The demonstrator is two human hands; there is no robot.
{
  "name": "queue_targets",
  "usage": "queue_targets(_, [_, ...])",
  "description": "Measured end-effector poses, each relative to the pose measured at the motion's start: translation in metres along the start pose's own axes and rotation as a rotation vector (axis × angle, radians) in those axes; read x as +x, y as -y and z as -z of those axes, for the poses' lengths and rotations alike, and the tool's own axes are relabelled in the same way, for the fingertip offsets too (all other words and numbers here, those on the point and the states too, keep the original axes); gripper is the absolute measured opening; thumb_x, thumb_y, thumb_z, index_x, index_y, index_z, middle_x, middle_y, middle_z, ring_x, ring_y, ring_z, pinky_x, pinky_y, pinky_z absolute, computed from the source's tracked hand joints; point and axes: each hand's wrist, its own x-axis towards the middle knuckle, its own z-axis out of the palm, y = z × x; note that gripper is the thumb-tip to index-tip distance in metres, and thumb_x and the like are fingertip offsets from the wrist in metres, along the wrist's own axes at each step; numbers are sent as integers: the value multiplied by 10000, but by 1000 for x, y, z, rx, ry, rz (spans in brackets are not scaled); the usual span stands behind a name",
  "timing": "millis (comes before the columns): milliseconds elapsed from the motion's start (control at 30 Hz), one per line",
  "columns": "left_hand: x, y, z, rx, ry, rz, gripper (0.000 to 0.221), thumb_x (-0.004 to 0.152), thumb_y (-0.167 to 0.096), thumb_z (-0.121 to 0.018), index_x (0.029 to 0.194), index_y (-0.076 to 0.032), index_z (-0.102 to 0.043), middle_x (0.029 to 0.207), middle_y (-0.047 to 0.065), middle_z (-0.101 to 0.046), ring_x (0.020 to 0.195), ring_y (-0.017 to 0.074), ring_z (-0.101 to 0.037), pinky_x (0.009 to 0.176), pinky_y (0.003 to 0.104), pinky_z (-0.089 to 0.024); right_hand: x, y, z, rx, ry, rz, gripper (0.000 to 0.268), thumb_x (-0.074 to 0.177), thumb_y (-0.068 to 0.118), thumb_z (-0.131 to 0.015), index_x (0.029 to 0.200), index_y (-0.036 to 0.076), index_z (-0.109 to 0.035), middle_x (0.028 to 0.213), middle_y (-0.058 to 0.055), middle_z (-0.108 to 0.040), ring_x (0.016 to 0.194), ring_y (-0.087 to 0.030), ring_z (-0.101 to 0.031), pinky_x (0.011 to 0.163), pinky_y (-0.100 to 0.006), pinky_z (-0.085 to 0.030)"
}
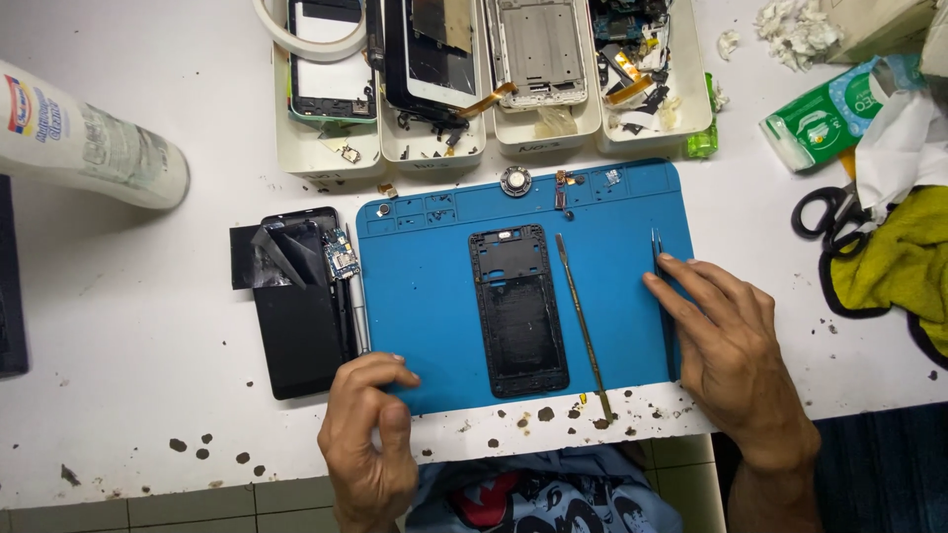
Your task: Disassembling a mobile phone and removing internal components using repair tools
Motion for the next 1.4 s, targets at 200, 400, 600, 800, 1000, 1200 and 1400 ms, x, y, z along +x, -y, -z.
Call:
queue_targets(200, [1,2,-6,54,153,-85,273,955,-324,-635,889,-63,-590,1065,135,-724,1066,314,-689,1040,519,-535,-17,13,1,172,-264,78,366,918,179,-756,1210,-20,-659,1207,-172,-725,1113,-285,-684,1022,-417,-540])
queue_targets(400, [4,-3,-26,283,410,-150,778,853,-417,-847,1432,-47,-481,1506,166,-528,1458,368,-450,1240,717,-179,-17,48,7,205,-44,268,287,823,417,-850,1014,214,-783,945,49,-722,923,-191,-605,916,-447,-283])
queue_targets(600, [-2,0,-25,306,407,-142,789,870,-360,-837,1468,-30,-442,1521,166,-520,1464,367,-443,1250,713,-162,-19,45,5,133,-91,131,192,792,324,-868,891,197,-762,831,46,-694,850,-182,-605,939,-452,-250])
queue_targets(800, [-6,-1,-23,249,335,-85,554,995,-152,-655,1486,-6,-444,1539,185,-525,1512,393,-411,1263,709,-178,-12,58,3,131,-119,86,417,788,373,-887,1124,161,-762,1047,29,-761,973,-193,-631,957,-440,-276])
queue_targets(1000, [-7,-9,-30,230,385,-76,509,1030,-52,-509,1506,66,-372,1505,187,-567,1497,330,-429,1248,726,-131,9,84,2,72,-19,85,840,801,462,-864,1425,0,-545,1243,-26,-762,1234,-205,-637,1054,-511,-284])
queue_targets(1200, [-10,-11,-33,129,364,-37,612,1044,-71,-510,1564,61,-216,1541,177,-541,1469,382,-493,1266,710,-137,8,87,-4,123,-32,52,827,790,449,-878,1424,31,-552,1237,0,-768,1229,-176,-635,1068,-511,-289])
queue_targets(1400, [-13,-15,-28,189,313,7,695,1019,-119,-572,1591,-1,-194,1538,152,-558,1492,345,-466,1239,767,-25,6,94,-8,137,-43,65,858,778,481,-893,1420,27,-550,1244,12,-760,1223,-169,-635,1070,-537,-286])
